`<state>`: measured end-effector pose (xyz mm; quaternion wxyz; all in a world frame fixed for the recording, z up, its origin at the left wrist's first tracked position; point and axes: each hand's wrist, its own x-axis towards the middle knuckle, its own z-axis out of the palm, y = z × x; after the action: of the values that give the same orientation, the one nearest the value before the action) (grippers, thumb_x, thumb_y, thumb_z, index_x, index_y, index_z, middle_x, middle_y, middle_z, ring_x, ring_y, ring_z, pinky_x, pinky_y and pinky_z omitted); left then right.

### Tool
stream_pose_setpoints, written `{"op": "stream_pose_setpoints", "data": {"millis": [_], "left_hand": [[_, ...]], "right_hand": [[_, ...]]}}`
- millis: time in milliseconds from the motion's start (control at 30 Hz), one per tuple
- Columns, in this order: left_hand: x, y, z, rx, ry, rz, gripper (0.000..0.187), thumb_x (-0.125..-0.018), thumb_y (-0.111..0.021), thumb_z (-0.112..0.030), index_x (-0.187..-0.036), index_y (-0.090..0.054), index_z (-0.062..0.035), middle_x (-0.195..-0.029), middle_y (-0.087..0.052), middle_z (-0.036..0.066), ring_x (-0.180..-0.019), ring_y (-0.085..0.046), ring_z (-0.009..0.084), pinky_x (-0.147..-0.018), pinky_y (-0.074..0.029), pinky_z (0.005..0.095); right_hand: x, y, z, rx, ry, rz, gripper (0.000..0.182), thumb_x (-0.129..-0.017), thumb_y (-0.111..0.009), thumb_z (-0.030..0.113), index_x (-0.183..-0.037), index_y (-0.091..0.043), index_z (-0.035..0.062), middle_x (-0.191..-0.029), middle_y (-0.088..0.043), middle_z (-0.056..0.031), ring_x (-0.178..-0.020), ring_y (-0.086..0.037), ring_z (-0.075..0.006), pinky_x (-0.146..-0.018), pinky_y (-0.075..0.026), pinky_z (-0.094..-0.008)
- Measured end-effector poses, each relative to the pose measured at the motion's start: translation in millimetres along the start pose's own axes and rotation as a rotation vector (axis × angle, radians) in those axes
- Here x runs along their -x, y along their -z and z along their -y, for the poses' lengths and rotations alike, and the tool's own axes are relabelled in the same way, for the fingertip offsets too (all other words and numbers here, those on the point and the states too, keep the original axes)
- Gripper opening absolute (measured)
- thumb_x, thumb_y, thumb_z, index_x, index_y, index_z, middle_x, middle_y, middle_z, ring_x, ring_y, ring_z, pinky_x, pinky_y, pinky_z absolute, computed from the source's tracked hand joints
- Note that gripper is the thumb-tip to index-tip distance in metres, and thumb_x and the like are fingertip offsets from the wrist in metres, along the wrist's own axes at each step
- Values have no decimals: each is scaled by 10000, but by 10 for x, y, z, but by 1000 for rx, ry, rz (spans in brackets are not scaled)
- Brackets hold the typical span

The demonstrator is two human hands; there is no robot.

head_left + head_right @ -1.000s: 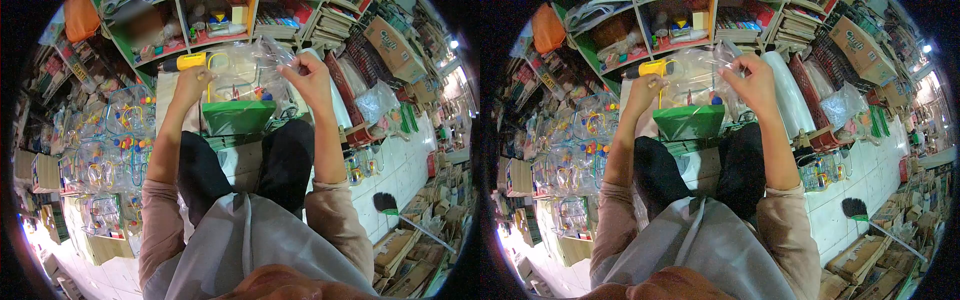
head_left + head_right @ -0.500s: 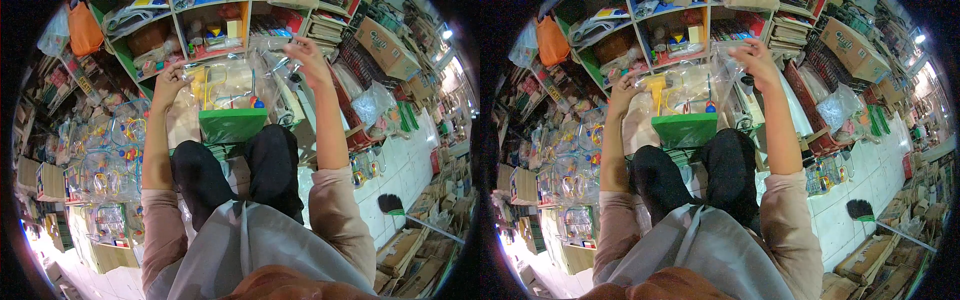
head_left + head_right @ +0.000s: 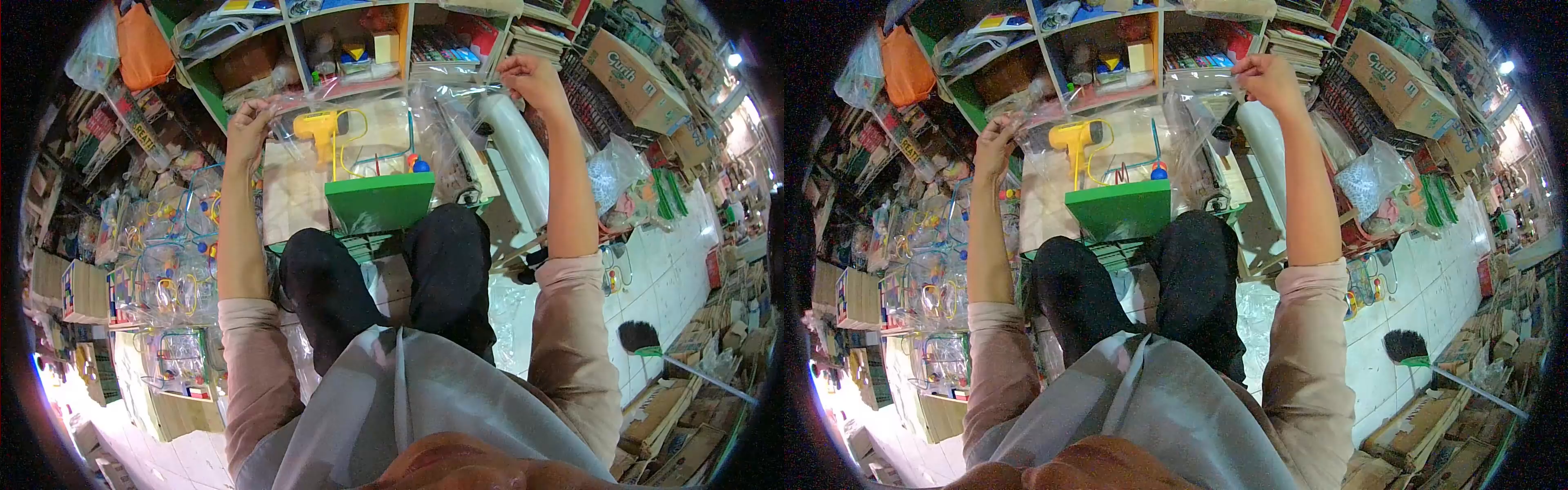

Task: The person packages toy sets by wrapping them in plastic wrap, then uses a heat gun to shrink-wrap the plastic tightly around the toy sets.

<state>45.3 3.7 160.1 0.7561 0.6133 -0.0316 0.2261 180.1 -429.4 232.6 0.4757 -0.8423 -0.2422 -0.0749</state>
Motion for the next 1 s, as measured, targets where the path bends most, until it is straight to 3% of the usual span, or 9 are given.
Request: {"op": "stream_pose_setpoints", "data": {"millis": [167,300,400,467,667,767,800,867,1000], "left_hand": [[-110,74,41,65,-59,-18,126,-802,-602,0,-875,-513,-50,-1000,-596,86,-859,-600,138,-728,-491,232],[-120,-22,-46,39,-83,-10,235,-778,-631,7,-984,-522,-27,-1002,-602,88,-848,-607,144,-756,-499,239],[-46,-135,-161,-7,-111,-49,256,-785,-608,30,-1029,-530,21,-926,-622,99,-836,-602,129,-730,-503,230],[-68,-71,-180,-14,-134,-91,261,-792,-602,23,-1042,-527,26,-938,-622,102,-847,-601,131,-750,-500,237],[403,-178,-465,107,-461,-372,184,-848,-547,-37,-1015,-518,34,-991,-609,137,-907,-580,171,-760,-474,259],[1198,-18,-98,360,-216,355,240,-813,-576,-181,-939,-549,22,-922,-620,151,-811,-596,198,-695,-469,302],[1497,-328,-117,91,-256,703,217,-774,-608,-177,-882,-581,9,-830,-628,124,-724,-610,198,-658,-475,298],[1957,-887,78,210,378,923,225,-833,-587,-235,-862,-600,-13,-817,-635,111,-717,-617,182,-667,-491,293],[1959,-1753,1275,1203,886,630,393,-881,-514,-328,-1102,-516,-3,-1047,-587,131,-882,-597,210,-749,-495,327]], "right_hand": [[-26,-20,290,662,246,-254,289,-686,-694,191,-938,-654,54,-784,-665,-79,-715,-642,-227,-628,-491,-313],[-214,-771,815,619,749,-83,847,-563,-761,485,-1236,-475,58,-1161,-552,-158,-1068,-526,-329,-913,-403,-360],[-205,-1314,1033,779,680,67,951,-514,-795,473,-1289,-410,77,-1214,-514,-154,-1100,-499,-336,-934,-390,-355],[-280,-1431,1142,691,417,694,736,-537,-801,386,-1152,-544,75,-1069,-600,-141,-992,-570,-297,-844,-441,-352],[-294,-1427,1142,679,688,570,154,-636,-695,150,-704,-622,33,-641,-609,-112,-655,-592,-299,-628,-448,-368],[-25,-1286,1300,617,821,417,106,-668,-654,118,-717,-614,33,-650,-601,-121,-655,-580,-317,-636,-448,-383],[51,-1213,1401,621,814,415,106,-668,-654,118,-717,-614,33,-650,-601,-121,-655,-580,-317,-636,-448,-383],[191,-1030,1660,691,997,304,95,-695,-630,112,-749,-618,35,-672,-607,-115,-662,-587,-303,-642,-450,-391],[485,-515,2183,844,912,203,94,-710,-653,93,-803,-653,80,-770,-636,-91,-849,-582,-148,-901,-328,-332]]}}
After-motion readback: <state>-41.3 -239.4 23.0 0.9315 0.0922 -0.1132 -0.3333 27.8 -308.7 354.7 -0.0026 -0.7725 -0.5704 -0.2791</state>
